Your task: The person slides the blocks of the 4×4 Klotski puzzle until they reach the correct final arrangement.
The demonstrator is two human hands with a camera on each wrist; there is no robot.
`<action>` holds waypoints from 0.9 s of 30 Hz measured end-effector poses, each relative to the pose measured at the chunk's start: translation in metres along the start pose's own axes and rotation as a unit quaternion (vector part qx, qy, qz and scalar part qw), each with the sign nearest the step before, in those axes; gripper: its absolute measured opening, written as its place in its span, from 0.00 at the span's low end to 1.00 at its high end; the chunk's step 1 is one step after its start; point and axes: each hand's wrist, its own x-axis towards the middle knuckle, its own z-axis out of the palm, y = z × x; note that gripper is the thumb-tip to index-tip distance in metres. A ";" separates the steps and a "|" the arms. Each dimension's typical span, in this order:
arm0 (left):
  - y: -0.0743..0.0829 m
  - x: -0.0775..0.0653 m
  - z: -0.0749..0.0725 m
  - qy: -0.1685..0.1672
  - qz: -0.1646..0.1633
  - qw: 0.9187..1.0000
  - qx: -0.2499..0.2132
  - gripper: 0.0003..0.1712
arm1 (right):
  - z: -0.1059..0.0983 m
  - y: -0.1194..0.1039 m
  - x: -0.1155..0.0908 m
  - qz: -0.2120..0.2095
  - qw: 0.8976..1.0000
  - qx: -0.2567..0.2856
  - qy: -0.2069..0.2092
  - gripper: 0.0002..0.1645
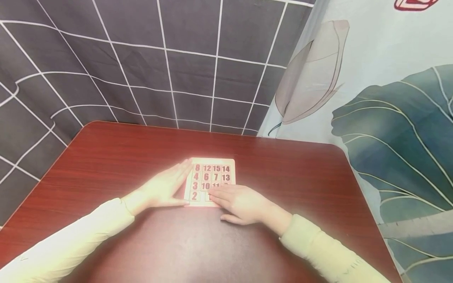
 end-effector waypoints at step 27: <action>0.000 0.000 -0.001 -0.007 -0.005 1.000 -0.003 0.67 | -0.016 -0.004 -0.044 0.038 0.999 -0.006 0.008 0.33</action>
